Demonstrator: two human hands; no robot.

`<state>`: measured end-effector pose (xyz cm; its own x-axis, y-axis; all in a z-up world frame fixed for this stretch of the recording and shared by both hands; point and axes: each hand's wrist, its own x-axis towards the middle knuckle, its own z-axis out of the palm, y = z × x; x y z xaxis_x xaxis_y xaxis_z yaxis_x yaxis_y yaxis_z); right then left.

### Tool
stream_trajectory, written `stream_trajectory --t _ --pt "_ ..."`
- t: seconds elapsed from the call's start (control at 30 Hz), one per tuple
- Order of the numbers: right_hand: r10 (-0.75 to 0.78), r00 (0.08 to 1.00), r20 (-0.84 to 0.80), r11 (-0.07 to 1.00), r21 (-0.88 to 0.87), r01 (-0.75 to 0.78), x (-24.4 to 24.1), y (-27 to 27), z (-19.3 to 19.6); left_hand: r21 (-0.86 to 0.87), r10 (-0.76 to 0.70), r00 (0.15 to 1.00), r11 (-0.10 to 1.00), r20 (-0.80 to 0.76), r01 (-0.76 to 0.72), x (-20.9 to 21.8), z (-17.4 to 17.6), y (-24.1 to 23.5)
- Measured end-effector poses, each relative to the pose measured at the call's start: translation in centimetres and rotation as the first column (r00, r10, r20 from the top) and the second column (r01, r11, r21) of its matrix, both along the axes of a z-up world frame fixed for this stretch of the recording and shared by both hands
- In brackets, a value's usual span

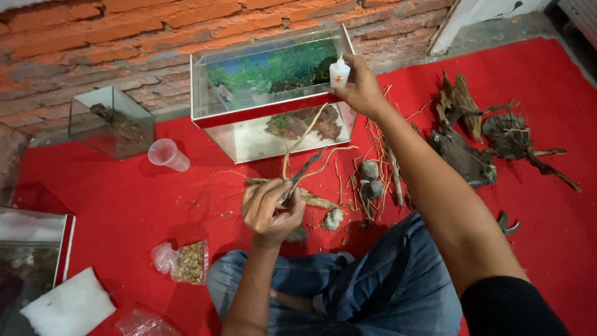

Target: The person sits on a red mat and assembles a driftwood structure by hand, using glue to attach smaller branches to a larger piece. The person repeatedly picks up branches, applies glue, and presses them together to form a cohesive arrangement.

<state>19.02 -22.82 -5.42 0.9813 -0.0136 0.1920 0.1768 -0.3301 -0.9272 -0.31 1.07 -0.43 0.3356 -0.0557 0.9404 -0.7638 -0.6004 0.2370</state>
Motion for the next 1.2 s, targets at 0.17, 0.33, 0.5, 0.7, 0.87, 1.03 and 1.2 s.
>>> stream_trajectory --t 0.17,0.33,0.5,0.7,0.87,1.03,1.2 --pt "0.088 0.995 0.050 0.993 -0.084 -0.084 -3.5 -0.1 4.1 0.002 0.009 0.999 1.000 -0.038 -0.009 0.0 0.2 0.4" --pt "0.052 0.983 0.178 0.992 -0.125 -0.030 -5.7 -2.2 4.1 0.007 0.054 0.996 0.999 -0.065 -0.053 -0.1 -0.5 1.5" --pt "-0.415 0.764 0.494 0.906 0.142 0.399 -7.6 -4.1 1.6 -0.019 0.118 0.989 0.993 -0.086 -0.120 -0.1 -1.5 2.0" --pt "-0.227 0.973 0.044 0.963 -0.139 0.231 -5.7 -7.0 -18.4 -0.102 0.033 0.999 0.994 -0.042 -0.037 0.4 -2.8 1.5" --pt "0.080 0.811 -0.579 0.603 -0.620 -0.502 -10.7 -2.7 -20.5 -0.087 0.034 0.999 0.996 -0.025 -0.036 0.4 -2.8 1.0" --pt "0.064 0.713 -0.698 0.366 -0.649 -0.667 -11.3 0.0 -25.0 -0.104 0.045 0.999 0.994 -0.020 -0.047 0.5 -3.2 0.9" --pt "-0.023 0.734 -0.679 0.316 -0.702 -0.639 -12.6 0.3 -23.9 -0.102 0.032 0.999 0.994 -0.038 -0.036 0.3 -3.0 0.9"
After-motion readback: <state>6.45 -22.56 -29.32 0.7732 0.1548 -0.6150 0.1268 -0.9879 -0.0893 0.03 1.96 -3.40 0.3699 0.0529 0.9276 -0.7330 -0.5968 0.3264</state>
